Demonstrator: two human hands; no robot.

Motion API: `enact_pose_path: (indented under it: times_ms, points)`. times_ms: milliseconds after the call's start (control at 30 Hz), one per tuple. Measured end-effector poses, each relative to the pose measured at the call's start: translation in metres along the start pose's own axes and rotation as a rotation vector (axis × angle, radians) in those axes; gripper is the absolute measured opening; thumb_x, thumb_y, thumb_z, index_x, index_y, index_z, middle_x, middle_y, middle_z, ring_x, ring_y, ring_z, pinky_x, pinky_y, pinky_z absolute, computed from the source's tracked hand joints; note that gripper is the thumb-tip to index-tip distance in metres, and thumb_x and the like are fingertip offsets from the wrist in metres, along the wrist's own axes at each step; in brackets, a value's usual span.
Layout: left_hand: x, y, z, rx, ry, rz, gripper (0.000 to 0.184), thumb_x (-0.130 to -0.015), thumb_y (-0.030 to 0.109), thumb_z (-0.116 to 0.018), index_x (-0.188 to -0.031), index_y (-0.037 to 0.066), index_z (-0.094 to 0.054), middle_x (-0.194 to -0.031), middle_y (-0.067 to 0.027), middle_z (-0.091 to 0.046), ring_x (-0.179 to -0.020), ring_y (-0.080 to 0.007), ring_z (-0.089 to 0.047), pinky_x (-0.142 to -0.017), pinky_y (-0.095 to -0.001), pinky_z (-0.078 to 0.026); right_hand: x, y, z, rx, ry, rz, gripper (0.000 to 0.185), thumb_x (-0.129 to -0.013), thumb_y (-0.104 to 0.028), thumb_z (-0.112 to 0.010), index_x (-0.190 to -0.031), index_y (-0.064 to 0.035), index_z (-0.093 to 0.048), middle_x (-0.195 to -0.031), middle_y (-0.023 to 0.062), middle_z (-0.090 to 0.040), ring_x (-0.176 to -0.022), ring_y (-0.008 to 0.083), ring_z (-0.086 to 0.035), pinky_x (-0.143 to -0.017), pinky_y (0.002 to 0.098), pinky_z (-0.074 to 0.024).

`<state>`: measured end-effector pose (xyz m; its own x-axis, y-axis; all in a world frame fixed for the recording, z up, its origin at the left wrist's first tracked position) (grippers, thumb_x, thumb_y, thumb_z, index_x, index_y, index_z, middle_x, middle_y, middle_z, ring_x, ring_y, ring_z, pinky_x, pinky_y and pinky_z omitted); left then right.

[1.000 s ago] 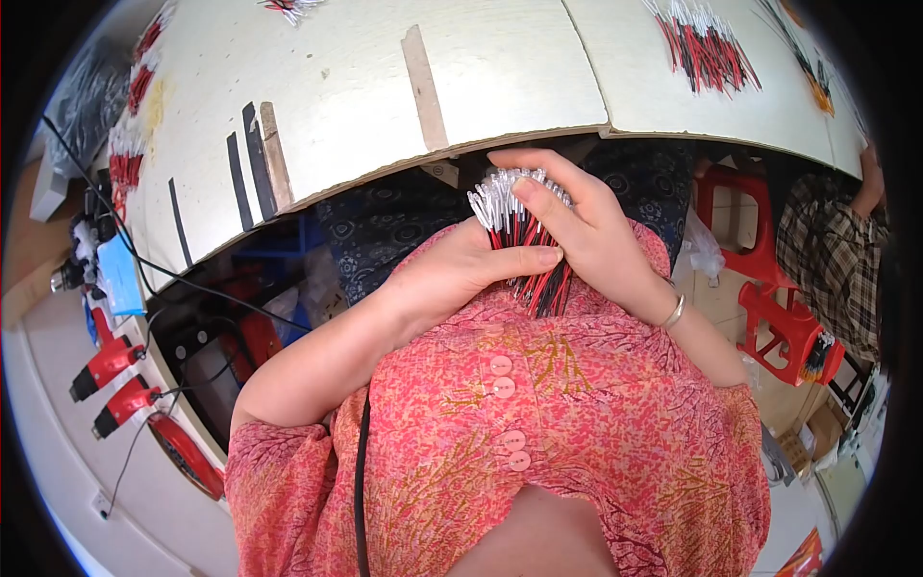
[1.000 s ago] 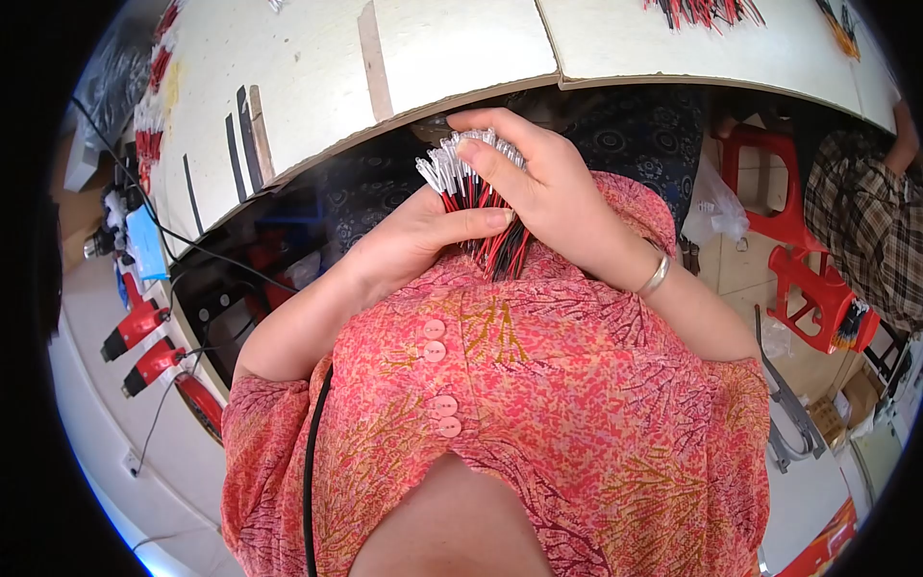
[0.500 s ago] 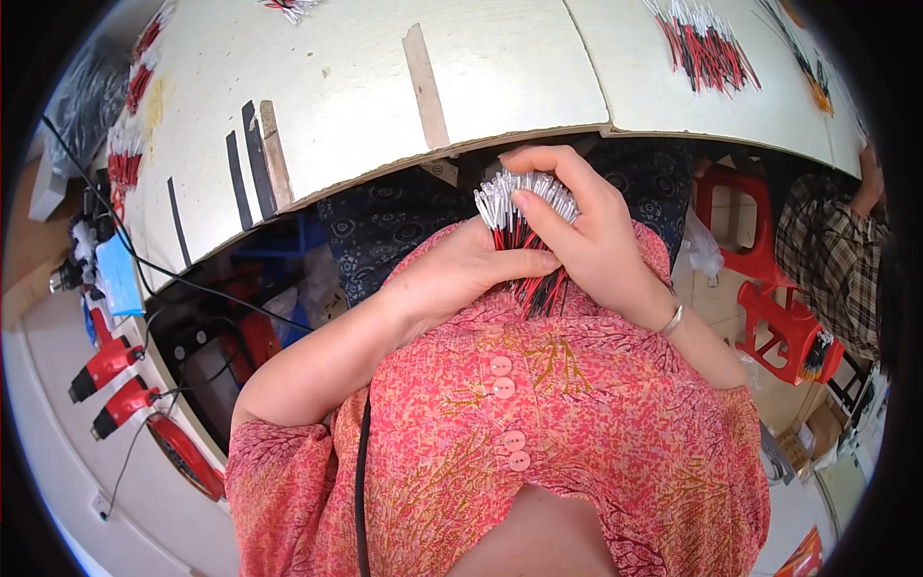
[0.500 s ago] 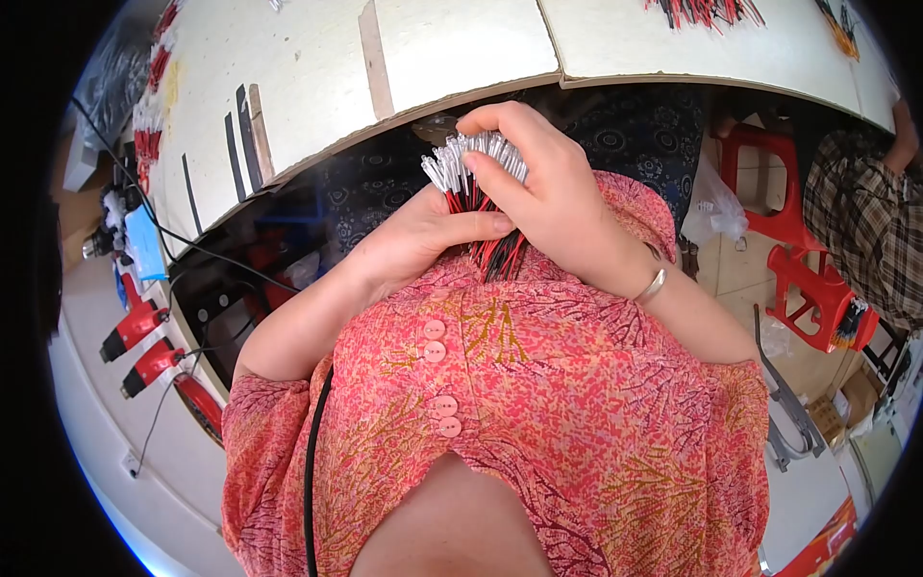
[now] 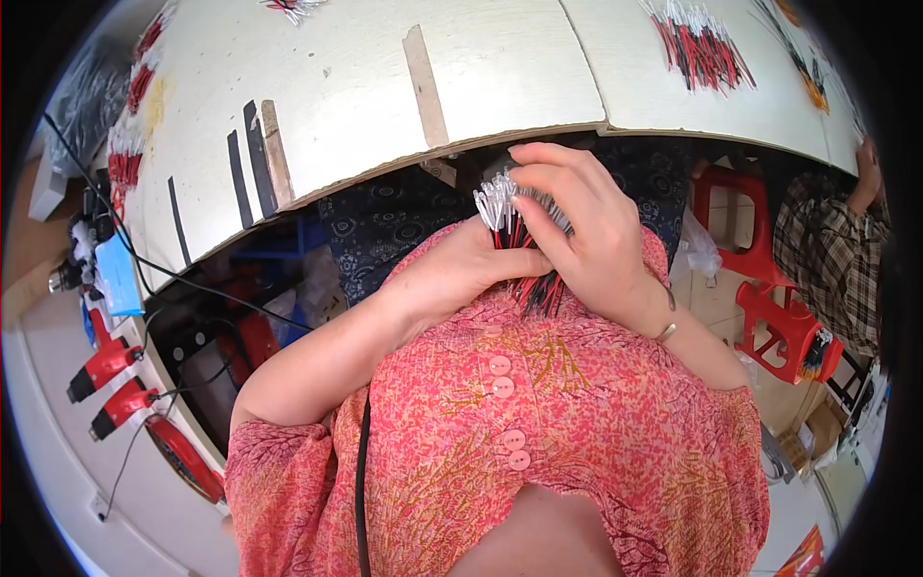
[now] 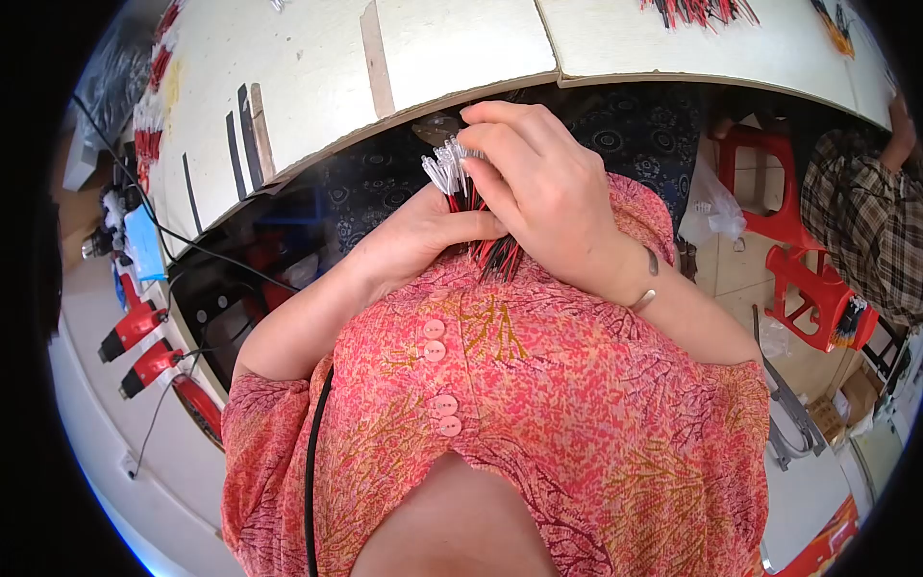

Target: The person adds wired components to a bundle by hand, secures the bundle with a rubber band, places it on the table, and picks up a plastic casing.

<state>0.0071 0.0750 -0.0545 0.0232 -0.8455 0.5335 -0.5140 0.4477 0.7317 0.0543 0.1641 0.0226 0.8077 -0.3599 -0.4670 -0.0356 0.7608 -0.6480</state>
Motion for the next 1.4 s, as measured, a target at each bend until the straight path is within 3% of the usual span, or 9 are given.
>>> enact_pose_path:
  times_ms: [267,367,700,900,967,1200,1400]
  points:
    - [0.002,0.001,-0.001,0.021,-0.008,0.0,0.031,-0.087,0.011,-0.066,-0.116,0.001,-0.057,-0.106,-0.0029,-0.061,-0.1,-0.0098,-0.057,-0.087,-0.0276,-0.046,0.001,0.004,-0.002,-0.079,-0.046,-0.118,0.021,-0.081,0.0,-0.07,-0.1,-0.001,-0.061,-0.108,0.014,-0.066,-0.095,0.0293,-0.065,-0.081,0.0344,-0.0514]
    - [0.002,0.002,-0.002,0.014,-0.013,-0.009,0.032,-0.087,0.011,-0.066,-0.116,0.001,-0.057,-0.106,-0.003,-0.061,-0.1,-0.0098,-0.057,-0.087,-0.0276,-0.046,-0.001,0.002,-0.002,-0.051,-0.027,-0.057,0.019,-0.081,-0.008,-0.069,-0.096,-0.0014,-0.059,-0.106,0.0115,-0.065,-0.093,0.0292,-0.064,-0.073,0.0369,-0.0533]
    - [0.003,0.005,-0.003,-0.012,-0.014,-0.02,0.032,-0.086,0.011,-0.067,-0.115,0.001,-0.057,-0.106,-0.003,-0.061,-0.1,-0.0098,-0.056,-0.087,-0.0271,-0.046,-0.003,0.003,-0.001,-0.169,-0.022,-0.071,0.016,-0.08,-0.004,-0.069,-0.089,-0.0019,-0.057,-0.109,0.0104,-0.063,-0.093,0.0285,-0.062,-0.073,0.0364,-0.0516]
    - [0.003,0.011,-0.007,0.004,-0.037,-0.058,0.033,-0.086,0.01,-0.066,-0.117,0.001,-0.057,-0.107,-0.0028,-0.061,-0.099,-0.0099,-0.056,-0.088,-0.027,-0.046,-0.001,0.007,0.006,-0.288,0.035,-0.109,0.015,-0.079,0.001,-0.068,-0.088,-0.0021,-0.057,-0.1,0.0101,-0.063,-0.088,0.0264,-0.06,-0.073,0.0345,-0.049]
    - [0.003,0.01,-0.008,-0.003,-0.055,-0.037,0.032,-0.087,0.009,-0.065,-0.117,0.001,-0.058,-0.107,-0.0026,-0.061,-0.099,-0.0099,-0.056,-0.088,-0.0272,-0.045,-0.002,0.004,0.012,-0.223,0.118,-0.016,0.016,-0.078,0.003,-0.068,-0.089,-0.0023,-0.057,-0.093,0.0101,-0.062,-0.087,0.0262,-0.06,-0.074,0.0346,-0.0481]
    - [0.003,0.008,-0.007,0.005,-0.058,-0.04,0.03,-0.087,0.01,-0.065,-0.116,0.001,-0.059,-0.105,-0.0021,-0.062,-0.099,-0.0094,-0.056,-0.087,-0.0272,-0.045,-0.001,0.004,0.007,-0.219,0.084,-0.043,0.016,-0.079,0.003,-0.068,-0.088,-0.0024,-0.057,-0.089,0.01,-0.06,-0.083,0.0271,-0.059,-0.075,0.0356,-0.0475]
    - [0.004,0.005,-0.006,0.073,-0.054,-0.028,0.031,-0.089,0.013,-0.065,-0.117,0.002,-0.059,-0.107,-0.0022,-0.062,-0.1,-0.0107,-0.057,-0.09,-0.0286,-0.045,0.001,0.006,0.013,-0.241,0.111,-0.158,0.024,-0.078,0.004,-0.067,-0.1,-0.0028,-0.061,-0.088,0.0088,-0.06,-0.088,0.0276,-0.057,-0.074,0.0359,-0.0474]
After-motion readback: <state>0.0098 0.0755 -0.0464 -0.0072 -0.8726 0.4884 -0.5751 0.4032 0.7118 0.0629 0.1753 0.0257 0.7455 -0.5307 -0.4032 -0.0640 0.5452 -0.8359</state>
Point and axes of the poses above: each hand's wrist, its own x-axis away from the middle knuckle, its own z-axis out of the back of the hand, y = z × x, the point moved 8 cm from there along -x, towards the middle knuckle
